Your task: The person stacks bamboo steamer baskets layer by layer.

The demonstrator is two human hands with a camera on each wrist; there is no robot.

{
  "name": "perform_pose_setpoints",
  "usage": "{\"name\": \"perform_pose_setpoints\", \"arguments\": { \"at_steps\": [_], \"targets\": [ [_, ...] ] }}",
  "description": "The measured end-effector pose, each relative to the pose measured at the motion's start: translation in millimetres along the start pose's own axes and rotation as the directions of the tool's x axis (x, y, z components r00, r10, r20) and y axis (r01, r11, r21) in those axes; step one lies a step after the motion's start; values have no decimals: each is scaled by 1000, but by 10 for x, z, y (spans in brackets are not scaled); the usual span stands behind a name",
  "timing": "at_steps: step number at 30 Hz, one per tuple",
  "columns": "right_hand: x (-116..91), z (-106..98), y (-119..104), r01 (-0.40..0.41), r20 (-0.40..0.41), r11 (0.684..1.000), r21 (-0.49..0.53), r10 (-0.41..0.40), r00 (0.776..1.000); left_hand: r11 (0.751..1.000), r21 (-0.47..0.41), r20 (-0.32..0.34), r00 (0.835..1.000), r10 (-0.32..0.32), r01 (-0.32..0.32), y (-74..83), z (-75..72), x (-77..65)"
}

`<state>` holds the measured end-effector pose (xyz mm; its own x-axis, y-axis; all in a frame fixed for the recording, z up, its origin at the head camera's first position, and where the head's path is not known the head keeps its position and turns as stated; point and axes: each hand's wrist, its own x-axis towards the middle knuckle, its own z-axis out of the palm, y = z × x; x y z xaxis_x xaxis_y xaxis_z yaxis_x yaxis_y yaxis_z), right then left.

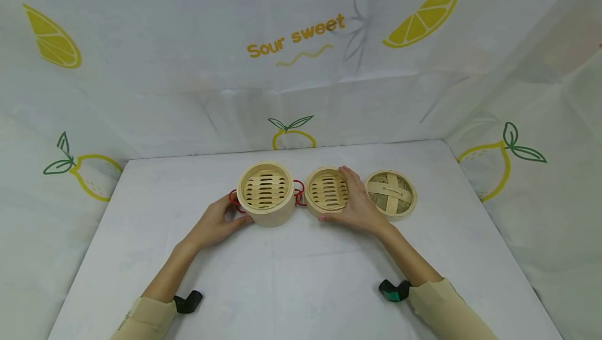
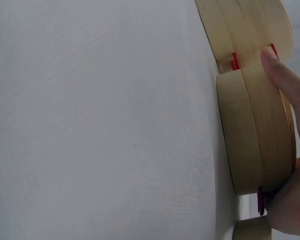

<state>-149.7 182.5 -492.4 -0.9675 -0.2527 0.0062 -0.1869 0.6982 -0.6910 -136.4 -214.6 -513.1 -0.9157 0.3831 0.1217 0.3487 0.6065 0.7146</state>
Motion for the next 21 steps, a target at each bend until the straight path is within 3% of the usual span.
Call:
{"name": "perform_pose_setpoints", "arguments": {
  "at_steps": [21],
  "targets": [
    [-5,43,24,-21,-27,999,44,22,999,1000,-2,5,1000,-13,13,-9,1,-5]
  ]
}}
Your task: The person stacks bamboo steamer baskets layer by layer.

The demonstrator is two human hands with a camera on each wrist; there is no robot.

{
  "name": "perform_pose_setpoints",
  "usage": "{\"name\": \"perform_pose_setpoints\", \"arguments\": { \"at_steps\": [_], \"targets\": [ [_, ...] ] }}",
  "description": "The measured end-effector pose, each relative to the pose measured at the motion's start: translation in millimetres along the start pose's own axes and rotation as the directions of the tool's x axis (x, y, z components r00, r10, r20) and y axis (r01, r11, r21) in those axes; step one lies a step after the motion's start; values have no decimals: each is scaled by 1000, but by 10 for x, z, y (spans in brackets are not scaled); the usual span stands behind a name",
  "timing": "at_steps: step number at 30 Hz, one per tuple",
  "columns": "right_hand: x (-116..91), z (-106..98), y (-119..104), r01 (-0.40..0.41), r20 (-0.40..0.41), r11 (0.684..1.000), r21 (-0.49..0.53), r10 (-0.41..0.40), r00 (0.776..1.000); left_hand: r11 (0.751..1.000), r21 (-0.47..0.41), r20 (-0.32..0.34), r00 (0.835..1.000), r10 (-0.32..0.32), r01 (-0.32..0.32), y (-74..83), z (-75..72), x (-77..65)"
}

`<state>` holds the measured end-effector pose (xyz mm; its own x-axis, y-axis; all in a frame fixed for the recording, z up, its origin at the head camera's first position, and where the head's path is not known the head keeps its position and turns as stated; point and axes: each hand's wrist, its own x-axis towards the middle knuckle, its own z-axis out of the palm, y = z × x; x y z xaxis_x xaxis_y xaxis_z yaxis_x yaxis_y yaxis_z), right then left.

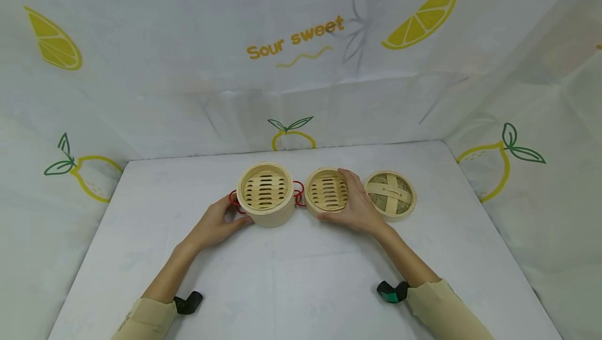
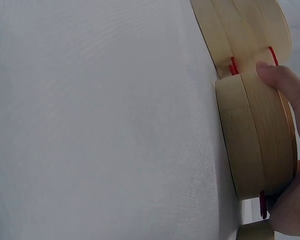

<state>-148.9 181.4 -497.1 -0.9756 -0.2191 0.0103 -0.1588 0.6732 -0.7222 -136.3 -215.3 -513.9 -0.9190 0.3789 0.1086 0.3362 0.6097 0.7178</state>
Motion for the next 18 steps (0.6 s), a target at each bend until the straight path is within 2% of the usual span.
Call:
{"name": "perform_pose_setpoints", "arguments": {
  "at_steps": [10,18],
  "targets": [
    [-8,-16,-48,-11,-15,1000,2,11,1000,1000,-8,1,1000,5,-5,4,3,-4],
    [-4,-15,-104,-3,-53,999,-40,1,999,1000,-4,-3,1000,3,-3,19,1,0]
  ]
}}
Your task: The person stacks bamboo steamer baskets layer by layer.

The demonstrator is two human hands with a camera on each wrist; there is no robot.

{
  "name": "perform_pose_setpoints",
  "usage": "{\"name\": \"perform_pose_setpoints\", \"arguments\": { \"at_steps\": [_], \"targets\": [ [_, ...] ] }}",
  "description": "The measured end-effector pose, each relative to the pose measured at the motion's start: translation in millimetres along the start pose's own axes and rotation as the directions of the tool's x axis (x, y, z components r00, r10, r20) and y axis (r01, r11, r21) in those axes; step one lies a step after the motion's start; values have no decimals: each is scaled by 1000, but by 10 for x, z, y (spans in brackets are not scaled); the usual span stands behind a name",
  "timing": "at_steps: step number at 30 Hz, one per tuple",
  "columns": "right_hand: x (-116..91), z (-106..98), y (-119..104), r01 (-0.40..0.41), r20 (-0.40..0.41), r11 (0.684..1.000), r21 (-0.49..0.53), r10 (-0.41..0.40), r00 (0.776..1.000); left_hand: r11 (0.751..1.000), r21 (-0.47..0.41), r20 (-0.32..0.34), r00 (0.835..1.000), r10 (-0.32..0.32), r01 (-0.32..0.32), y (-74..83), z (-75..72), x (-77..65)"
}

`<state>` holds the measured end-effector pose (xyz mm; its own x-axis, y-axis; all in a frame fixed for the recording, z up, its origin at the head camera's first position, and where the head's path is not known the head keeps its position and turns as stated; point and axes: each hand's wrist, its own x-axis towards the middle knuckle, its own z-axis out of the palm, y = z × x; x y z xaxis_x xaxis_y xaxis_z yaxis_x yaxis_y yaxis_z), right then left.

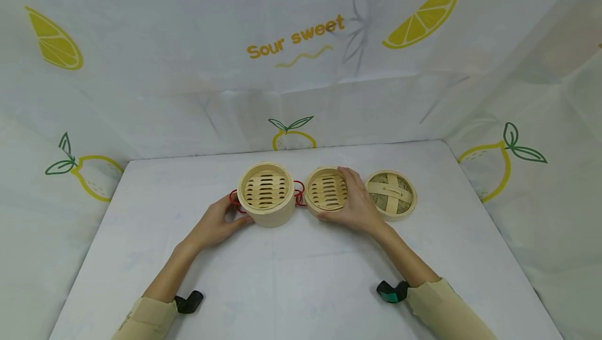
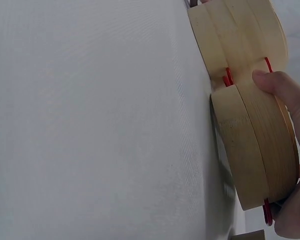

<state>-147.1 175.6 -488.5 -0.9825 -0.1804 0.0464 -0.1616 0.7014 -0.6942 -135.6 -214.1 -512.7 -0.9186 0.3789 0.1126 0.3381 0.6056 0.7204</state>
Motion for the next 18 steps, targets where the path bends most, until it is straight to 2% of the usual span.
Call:
{"name": "perform_pose_setpoints", "arguments": {
  "at_steps": [18],
  "targets": [
    [-22,-28,-33,20,-46,998,-64,-23,999,1000,-9,2,1000,2,-2,-22,2,3]
  ]
}}
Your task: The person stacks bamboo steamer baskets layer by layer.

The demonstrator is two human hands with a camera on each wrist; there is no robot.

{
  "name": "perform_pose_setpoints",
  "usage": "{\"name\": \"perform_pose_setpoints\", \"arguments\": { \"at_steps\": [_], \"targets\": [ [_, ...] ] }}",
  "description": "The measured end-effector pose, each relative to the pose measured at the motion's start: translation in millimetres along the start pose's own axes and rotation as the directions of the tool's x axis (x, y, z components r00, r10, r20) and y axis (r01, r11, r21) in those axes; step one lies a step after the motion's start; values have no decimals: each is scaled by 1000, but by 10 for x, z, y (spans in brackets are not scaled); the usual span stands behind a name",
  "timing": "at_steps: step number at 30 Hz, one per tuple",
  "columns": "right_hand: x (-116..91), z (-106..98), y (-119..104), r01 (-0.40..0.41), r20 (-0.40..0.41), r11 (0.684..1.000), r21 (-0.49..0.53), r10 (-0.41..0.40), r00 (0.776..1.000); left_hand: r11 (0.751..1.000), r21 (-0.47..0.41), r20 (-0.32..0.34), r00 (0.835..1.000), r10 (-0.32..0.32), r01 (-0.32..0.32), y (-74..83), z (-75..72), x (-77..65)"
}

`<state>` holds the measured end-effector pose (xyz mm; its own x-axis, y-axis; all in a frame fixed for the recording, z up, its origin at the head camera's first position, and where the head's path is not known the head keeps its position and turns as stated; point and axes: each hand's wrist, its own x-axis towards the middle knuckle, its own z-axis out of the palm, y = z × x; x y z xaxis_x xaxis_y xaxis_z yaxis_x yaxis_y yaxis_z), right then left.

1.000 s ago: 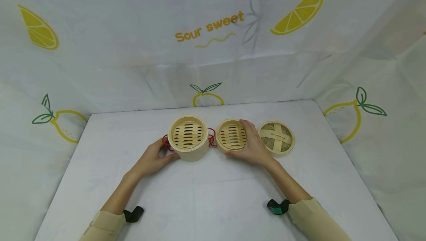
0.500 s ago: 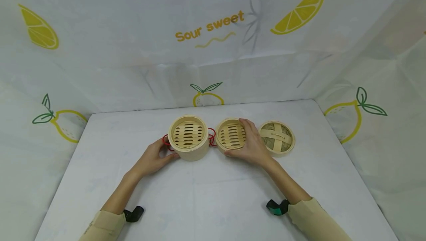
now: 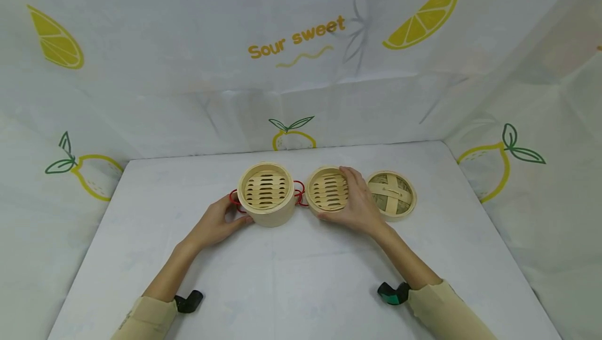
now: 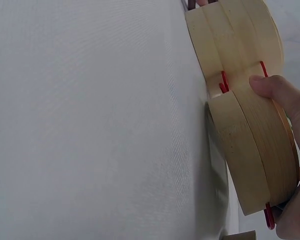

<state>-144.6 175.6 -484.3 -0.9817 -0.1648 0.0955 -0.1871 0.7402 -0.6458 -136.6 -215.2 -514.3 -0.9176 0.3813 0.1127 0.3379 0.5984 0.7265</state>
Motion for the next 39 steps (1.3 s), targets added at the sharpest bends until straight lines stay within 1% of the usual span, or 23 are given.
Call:
{"name": "perform_pose_setpoints", "arguments": {
  "at_steps": [9,13,19,30,39],
  "targets": [
    [-34,-45,-28,15,-27,1000,-24,-16,1000,1000,5,-3,1000,-3,3,-8,-2,3],
    [-37,-76,-23,28,-34,999,-36,-29,999,1000,1,-8,1000,6,-6,0,-5,4],
    [-45,-123,-4,19,-44,999,-49,-21,999,1000,-1,-9,1000,16,-16,0,-4,7],
    [-66,-189,18,12,-70,998,-57,-16,997,1000,5,-7,1000,14,-14,16,-8,4],
    [-72,-249,-13,15,-93,999,-36,-18,996,1000,-4,-7,1000,13,-13,14,-13,0]
  ]
}}
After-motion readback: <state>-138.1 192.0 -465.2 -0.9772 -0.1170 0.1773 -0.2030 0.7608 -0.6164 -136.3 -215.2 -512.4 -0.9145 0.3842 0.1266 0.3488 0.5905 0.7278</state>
